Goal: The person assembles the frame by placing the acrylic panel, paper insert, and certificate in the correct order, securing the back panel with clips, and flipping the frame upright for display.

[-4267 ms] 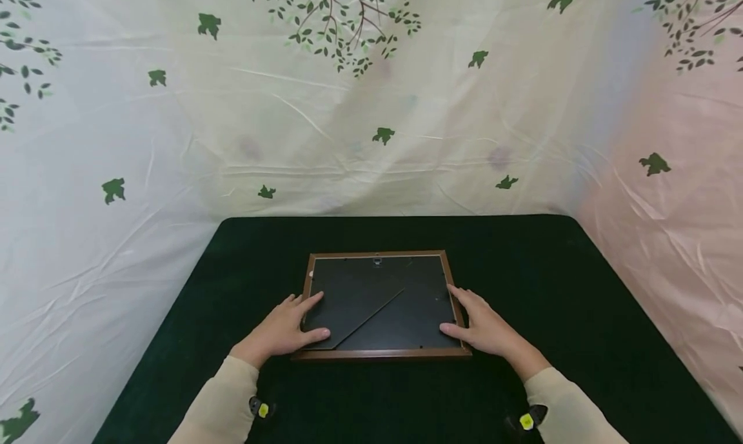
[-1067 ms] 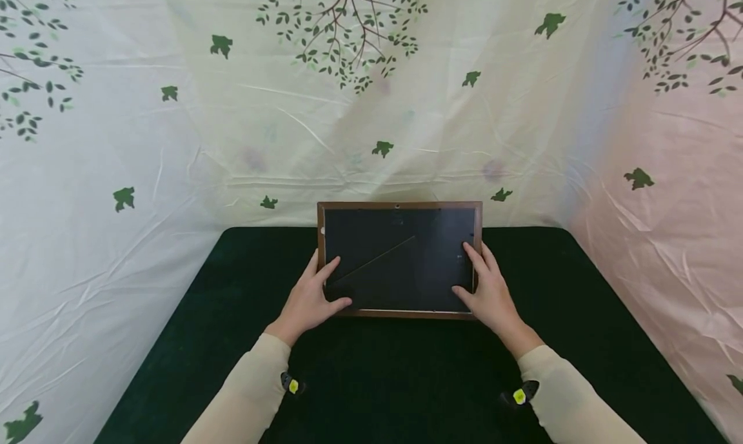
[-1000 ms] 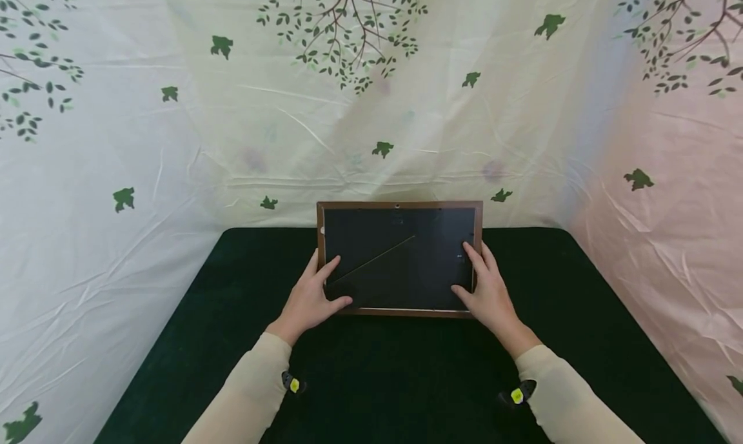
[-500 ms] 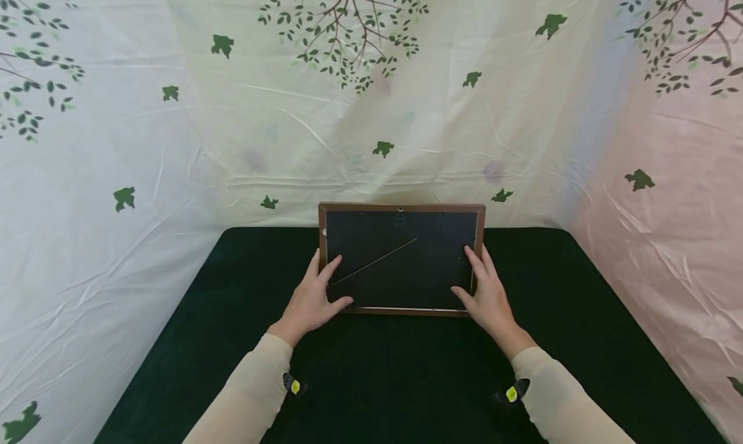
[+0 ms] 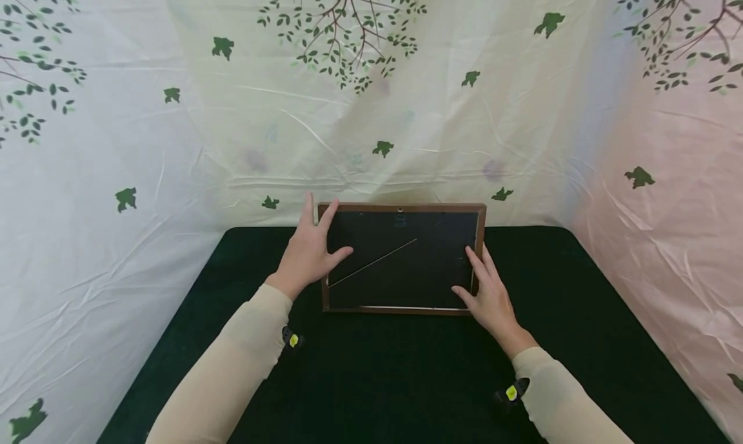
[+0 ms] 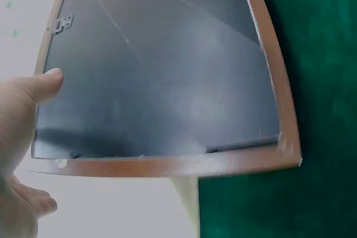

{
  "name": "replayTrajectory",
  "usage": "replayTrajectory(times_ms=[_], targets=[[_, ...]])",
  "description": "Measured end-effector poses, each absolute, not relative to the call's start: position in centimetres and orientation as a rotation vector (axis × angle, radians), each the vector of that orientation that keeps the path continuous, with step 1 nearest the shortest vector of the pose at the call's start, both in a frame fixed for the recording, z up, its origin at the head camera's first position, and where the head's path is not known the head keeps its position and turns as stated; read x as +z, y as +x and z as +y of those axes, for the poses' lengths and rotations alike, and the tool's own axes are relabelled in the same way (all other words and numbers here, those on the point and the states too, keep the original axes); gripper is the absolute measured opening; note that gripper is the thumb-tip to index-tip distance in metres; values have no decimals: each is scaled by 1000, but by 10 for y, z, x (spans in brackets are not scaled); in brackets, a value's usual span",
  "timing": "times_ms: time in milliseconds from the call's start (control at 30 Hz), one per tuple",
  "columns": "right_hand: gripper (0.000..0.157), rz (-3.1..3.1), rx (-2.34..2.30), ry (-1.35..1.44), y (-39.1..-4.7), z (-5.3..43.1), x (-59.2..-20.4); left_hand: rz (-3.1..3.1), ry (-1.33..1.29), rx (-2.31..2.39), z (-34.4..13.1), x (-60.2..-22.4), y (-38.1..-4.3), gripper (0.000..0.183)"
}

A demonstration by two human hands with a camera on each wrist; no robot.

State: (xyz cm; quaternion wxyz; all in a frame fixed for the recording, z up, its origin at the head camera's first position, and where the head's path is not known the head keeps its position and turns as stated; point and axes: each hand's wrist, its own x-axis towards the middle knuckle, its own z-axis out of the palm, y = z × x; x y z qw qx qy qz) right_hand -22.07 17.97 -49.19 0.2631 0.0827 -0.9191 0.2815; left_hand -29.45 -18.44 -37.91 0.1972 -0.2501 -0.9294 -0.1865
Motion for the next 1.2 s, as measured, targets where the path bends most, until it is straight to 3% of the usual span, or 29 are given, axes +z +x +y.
replayTrajectory(times_ms=[267,733,1200], targets=[[102,-2466,748,230,-220,181,-488,-2730,-570,-643,-170,-389,-297,97],[105,-2496,719,82,-254,172,-462,-2603,-593,-709,-164,-363,-312,93],[111,-2536,679,47,-264,173,-477,-2614,-552,-715,-161,-376,-319,95]])
